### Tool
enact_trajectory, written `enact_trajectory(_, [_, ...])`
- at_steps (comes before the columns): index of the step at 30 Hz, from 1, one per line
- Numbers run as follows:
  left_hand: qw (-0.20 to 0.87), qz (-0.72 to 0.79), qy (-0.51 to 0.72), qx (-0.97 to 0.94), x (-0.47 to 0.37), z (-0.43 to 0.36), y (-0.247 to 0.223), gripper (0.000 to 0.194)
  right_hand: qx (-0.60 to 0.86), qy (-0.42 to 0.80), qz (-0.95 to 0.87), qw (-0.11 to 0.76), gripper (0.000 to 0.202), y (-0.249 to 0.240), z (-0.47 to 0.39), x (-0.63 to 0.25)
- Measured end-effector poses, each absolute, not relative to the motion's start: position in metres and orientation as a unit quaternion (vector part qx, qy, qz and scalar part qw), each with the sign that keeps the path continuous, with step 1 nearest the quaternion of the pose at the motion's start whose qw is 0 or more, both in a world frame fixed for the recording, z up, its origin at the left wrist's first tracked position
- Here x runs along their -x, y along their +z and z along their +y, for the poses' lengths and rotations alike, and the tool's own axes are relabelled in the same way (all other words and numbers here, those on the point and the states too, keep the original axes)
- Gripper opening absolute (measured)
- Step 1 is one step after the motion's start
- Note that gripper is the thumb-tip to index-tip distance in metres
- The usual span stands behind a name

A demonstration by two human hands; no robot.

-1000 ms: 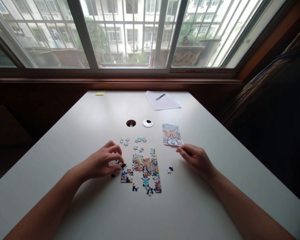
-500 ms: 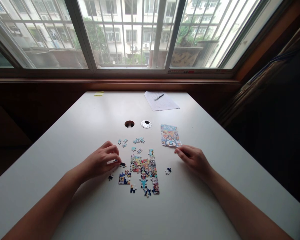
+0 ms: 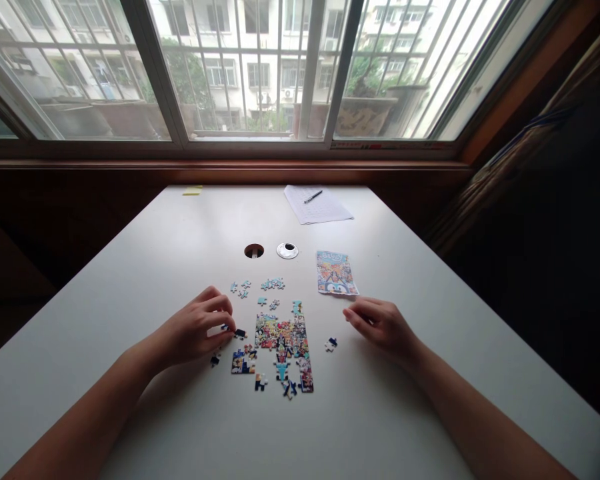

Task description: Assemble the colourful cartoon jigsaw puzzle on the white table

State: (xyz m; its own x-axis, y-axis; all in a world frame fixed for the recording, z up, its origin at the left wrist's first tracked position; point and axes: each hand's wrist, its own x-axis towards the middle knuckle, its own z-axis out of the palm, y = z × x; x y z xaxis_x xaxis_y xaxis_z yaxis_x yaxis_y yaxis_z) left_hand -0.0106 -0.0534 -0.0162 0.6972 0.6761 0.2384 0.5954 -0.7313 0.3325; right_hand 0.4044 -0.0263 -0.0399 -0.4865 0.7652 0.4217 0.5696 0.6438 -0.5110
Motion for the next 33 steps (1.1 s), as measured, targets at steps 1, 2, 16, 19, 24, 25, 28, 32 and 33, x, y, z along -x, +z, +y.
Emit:
enact_trajectory(1, [0.116, 0.348, 0.174, -0.914, 0.0105, -0.0535, -0.0162, 0.008, 0.388, 0.150, -0.852, 0.318, 0.029, -0.0399, -0.0269, -0.4042])
enact_trajectory(2, [0.117, 0.348, 0.172, -0.914, 0.0104, -0.0537, -0.0161, 0.008, 0.384, 0.149, -0.855, 0.316, 0.030, -0.0399, -0.0274, -0.4042])
enact_trajectory(16, [0.111, 0.344, 0.168, -0.917, 0.0082, -0.0525, -0.0173, 0.005, 0.377, 0.147, -0.862, 0.307, 0.034, -0.0361, -0.0295, -0.4031])
enact_trajectory(19, [0.108, 0.350, 0.157, -0.917, 0.0084, -0.0519, -0.0185, 0.007, 0.376, 0.146, -0.862, 0.308, 0.033, -0.0368, -0.0291, -0.4032])
enact_trajectory(24, [0.094, 0.352, 0.153, -0.919, 0.0111, -0.0497, -0.0224, 0.010, 0.371, 0.148, -0.863, 0.308, 0.032, -0.0363, -0.0291, -0.4025])
enact_trajectory(25, [0.089, 0.351, 0.154, -0.919, 0.0118, -0.0491, -0.0231, 0.011, 0.370, 0.147, -0.864, 0.309, 0.032, -0.0359, -0.0292, -0.4021])
enact_trajectory(28, [0.079, 0.348, 0.154, -0.921, 0.0134, -0.0477, -0.0245, 0.011, 0.370, 0.140, -0.865, 0.308, 0.032, -0.0346, -0.0296, -0.4012])
enact_trajectory(32, [0.076, 0.346, 0.156, -0.922, 0.0143, -0.0466, -0.0247, 0.010, 0.363, 0.135, -0.869, 0.308, 0.031, -0.0328, -0.0306, -0.4006])
enact_trajectory(33, [0.076, 0.346, 0.157, -0.922, 0.0144, -0.0465, -0.0247, 0.010, 0.360, 0.134, -0.871, 0.307, 0.031, -0.0323, -0.0311, -0.4002])
